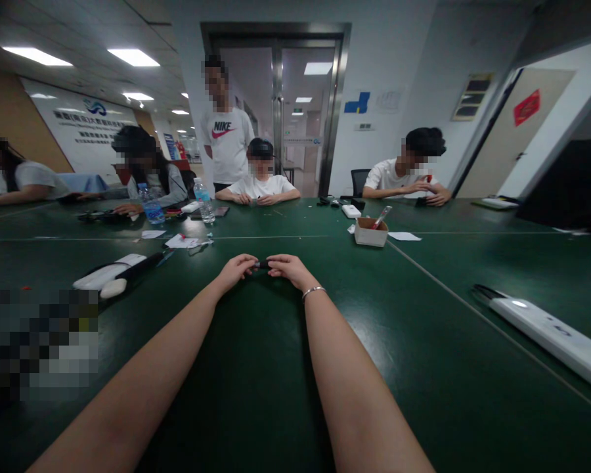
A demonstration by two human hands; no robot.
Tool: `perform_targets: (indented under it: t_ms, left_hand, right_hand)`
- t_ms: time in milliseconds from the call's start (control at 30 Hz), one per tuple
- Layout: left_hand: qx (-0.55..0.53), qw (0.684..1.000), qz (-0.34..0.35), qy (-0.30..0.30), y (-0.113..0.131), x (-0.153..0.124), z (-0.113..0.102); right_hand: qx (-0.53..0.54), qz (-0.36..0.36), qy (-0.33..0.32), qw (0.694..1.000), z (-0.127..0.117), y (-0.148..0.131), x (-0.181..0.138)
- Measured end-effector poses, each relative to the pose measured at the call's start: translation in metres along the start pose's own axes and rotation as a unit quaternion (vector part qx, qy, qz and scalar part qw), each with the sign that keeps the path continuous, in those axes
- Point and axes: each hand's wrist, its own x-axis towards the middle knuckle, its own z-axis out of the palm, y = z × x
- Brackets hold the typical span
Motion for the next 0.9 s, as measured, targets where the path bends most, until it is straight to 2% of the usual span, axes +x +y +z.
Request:
perform_targets:
  t_ms: [200, 367, 767, 900]
  left_hand:
    - [0.019, 1.000, 0.019, 0.008, 0.0006, -0.0007, 0.0007]
    - [0.019, 0.999, 0.032, -0.010, -0.0002, 0.0007, 0.0000]
    - [0.000, 0.999, 0.030, -0.012, -0.0005, -0.0008, -0.0005]
    - [0.027, 0.998, 0.059, 0.017, -0.0029, -0.0005, -0.0005]
  right_hand:
    - [-0.003, -0.005, -0.008, 1.000, -0.0012, 0.0018, 0.0011]
    - [-0.006, -0.004, -0.006, 1.000, -0.0009, 0.0010, 0.0003]
    - [-0.008, 0.001, -0.007, 1.000, 0.0014, -0.0026, -0.0025]
    - [-0.011, -0.001, -0.014, 1.000, -0.0008, -0.0004, -0.0002]
